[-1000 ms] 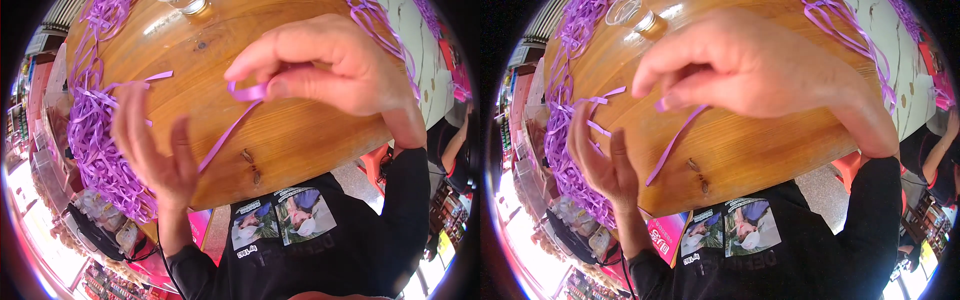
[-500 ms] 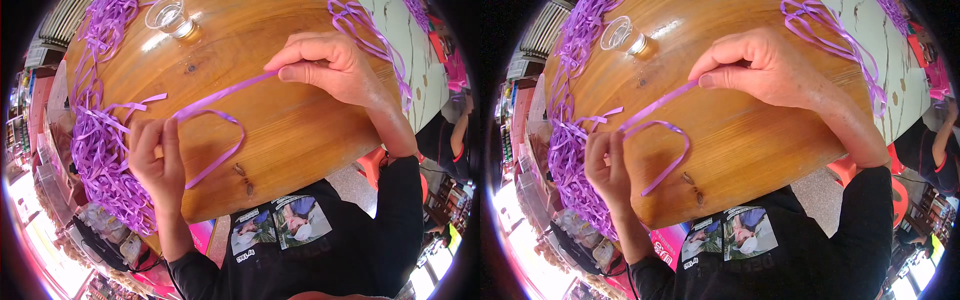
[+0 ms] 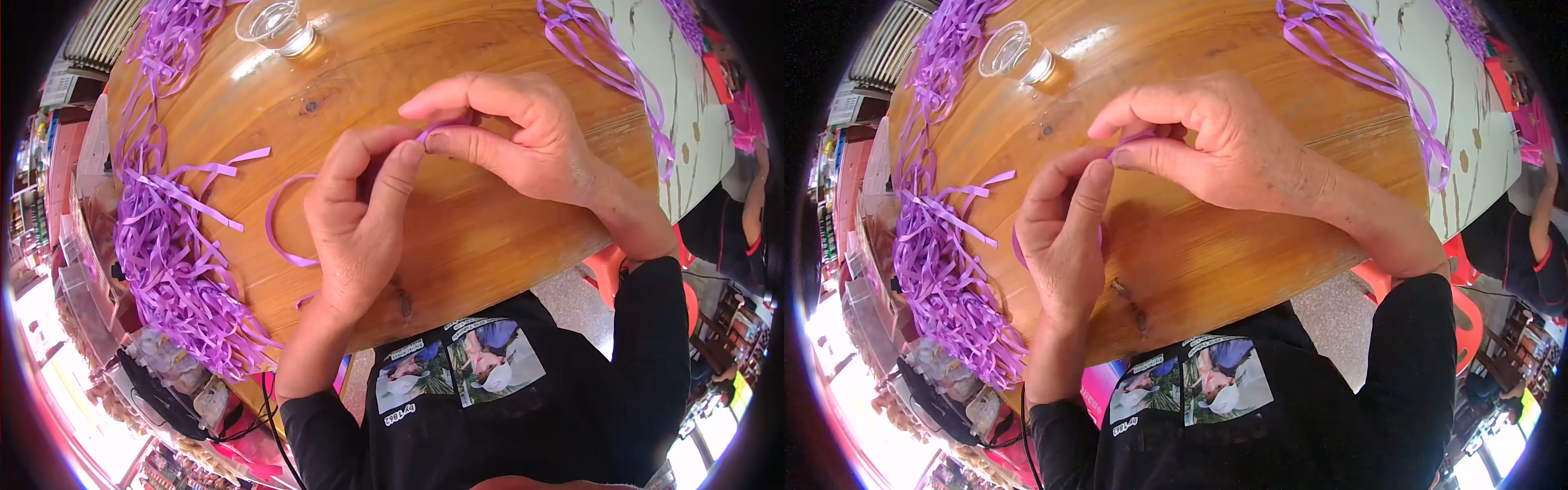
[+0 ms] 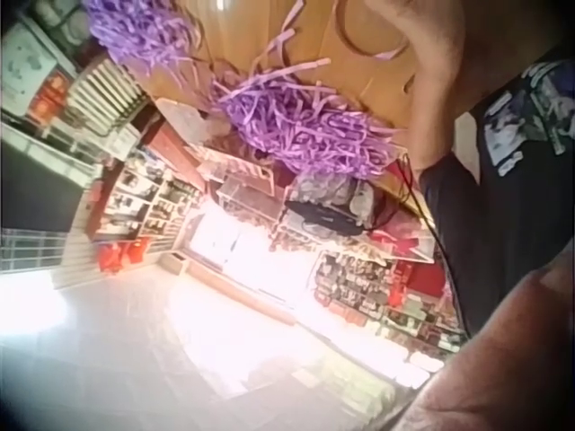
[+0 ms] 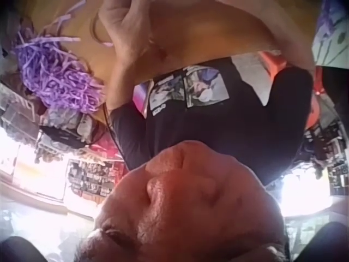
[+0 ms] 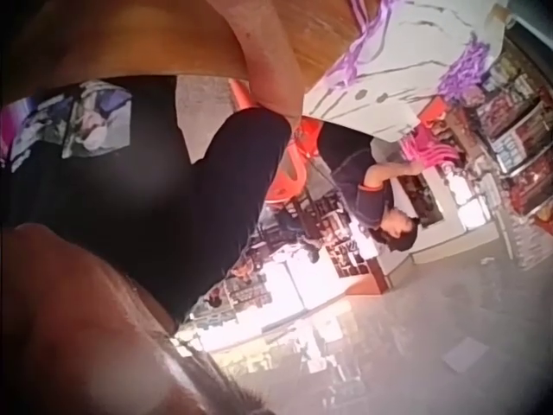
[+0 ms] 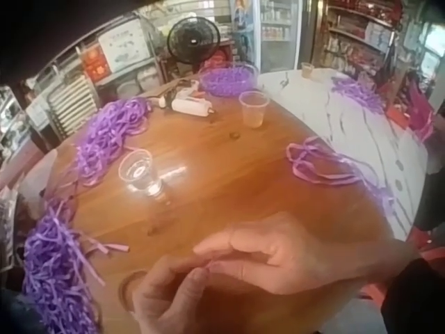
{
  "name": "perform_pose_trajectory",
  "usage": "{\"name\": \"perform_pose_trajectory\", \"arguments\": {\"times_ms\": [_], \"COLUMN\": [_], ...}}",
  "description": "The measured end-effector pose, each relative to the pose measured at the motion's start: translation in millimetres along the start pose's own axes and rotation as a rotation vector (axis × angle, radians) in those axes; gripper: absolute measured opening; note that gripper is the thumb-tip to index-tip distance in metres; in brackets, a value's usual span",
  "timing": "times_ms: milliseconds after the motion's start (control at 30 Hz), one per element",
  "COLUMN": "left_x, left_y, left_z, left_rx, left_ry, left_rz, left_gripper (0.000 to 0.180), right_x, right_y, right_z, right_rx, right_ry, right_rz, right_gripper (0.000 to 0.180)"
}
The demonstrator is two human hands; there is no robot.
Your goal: Manually tying and bundling purple plastic ribbons on a wooden table.
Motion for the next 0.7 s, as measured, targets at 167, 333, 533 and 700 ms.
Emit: {"name": "perform_pose_trajectory", "arguments": {"times_ms": [167, 333, 533, 700], "left_x": [-5.6, -9.4, -12.3, -12.1], "left_y": [-5.1, -9.9, -10.1, -10.5], "left_z": [6.5, 11.1, 12.4, 7.9], "left_rx": [0.072, -0.075, -0.102, 0.205], "left_ry": [-0.052, 0.21, 0.144, -0.158], "left_rz": [-0.013, 0.007, 0.006, 0.08], "left_gripper": [0.005, 0.006, 0.005, 0.008], "right_x": [-5.6, -13.2, 2.5, 0.8], "right_y": [0.1, -5.4, 1.1, 2.5], "right_z": [-11.5, -10.0, -5.5, -4.4], "right_rx": [0.195, -0.187, -0.459, -0.403], "right_ry": [-0.139, 0.235, 0.415, 0.398], "right_rz": [0.099, 0.028, 0.066, 0.083], "right_gripper": [0.018, 0.024, 0.031, 0.027]}}
Point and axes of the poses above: each hand's wrist, its own y-axis away from the middle knuckle, its own x-axis out of the palm, z = x × y, the point moved 3 cm from there along -y, towards the middle knuckle, and after that the axes turned 4 degrees about -x, right-handed, at the moved point
